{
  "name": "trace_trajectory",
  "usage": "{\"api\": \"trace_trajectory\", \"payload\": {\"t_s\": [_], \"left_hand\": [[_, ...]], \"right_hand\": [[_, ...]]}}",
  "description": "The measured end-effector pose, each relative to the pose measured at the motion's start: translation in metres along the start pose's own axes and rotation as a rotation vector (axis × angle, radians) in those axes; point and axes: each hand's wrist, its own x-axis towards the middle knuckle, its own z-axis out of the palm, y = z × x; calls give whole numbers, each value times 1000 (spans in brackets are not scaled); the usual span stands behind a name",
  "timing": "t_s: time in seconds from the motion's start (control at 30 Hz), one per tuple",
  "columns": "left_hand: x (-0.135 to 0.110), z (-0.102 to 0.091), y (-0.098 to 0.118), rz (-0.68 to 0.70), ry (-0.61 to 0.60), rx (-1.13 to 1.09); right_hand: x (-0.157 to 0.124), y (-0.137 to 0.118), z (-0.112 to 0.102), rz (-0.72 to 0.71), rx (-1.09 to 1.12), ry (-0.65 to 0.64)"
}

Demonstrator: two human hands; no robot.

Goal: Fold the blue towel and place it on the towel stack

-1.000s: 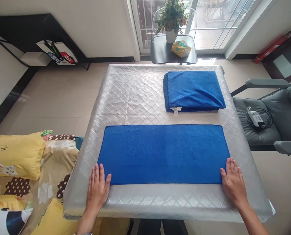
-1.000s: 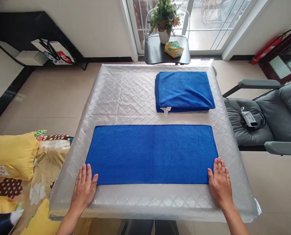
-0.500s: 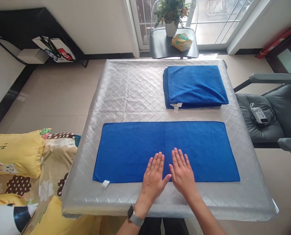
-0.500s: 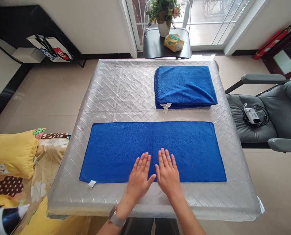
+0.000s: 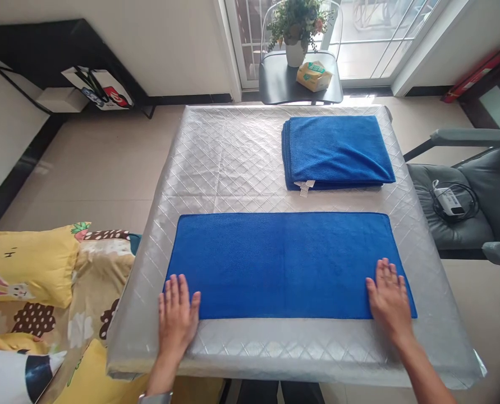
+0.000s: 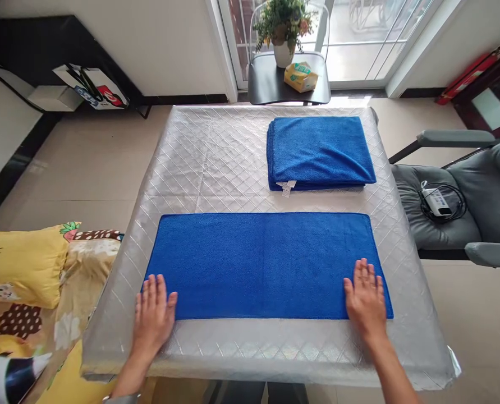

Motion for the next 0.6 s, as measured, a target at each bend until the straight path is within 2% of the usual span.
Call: {"api": "trace_trajectory", "payload": {"t_s": [0.1,0.17,0.23,0.3,0.37,0.5,0.53,0.6], "left_hand": [[-3,-3,-33,-47,3,-1],[-1,-8,-36,-32,-16,9],[3,-16,-24,-10,3,22],[9,-22,3,24,45,18],[16,-22,43,97,64,-14],[26,-3,141,417,-8,-88],[28,4,162,498,-36,-101],[30,14,191,553,-64,-104]], "right_hand": [[-2,40,0,84,8,-41],[-2,46,-5,101,1,-61],[-1,34,-14,92,-17,-26],[1,3,-23,49,-13,42],[4,-43,-29,-46,35,80],[15,-144,-24,-307,166,9],[18,-164,-21,-359,189,-6],[23,-190,-12,-415,208,-33]]}}
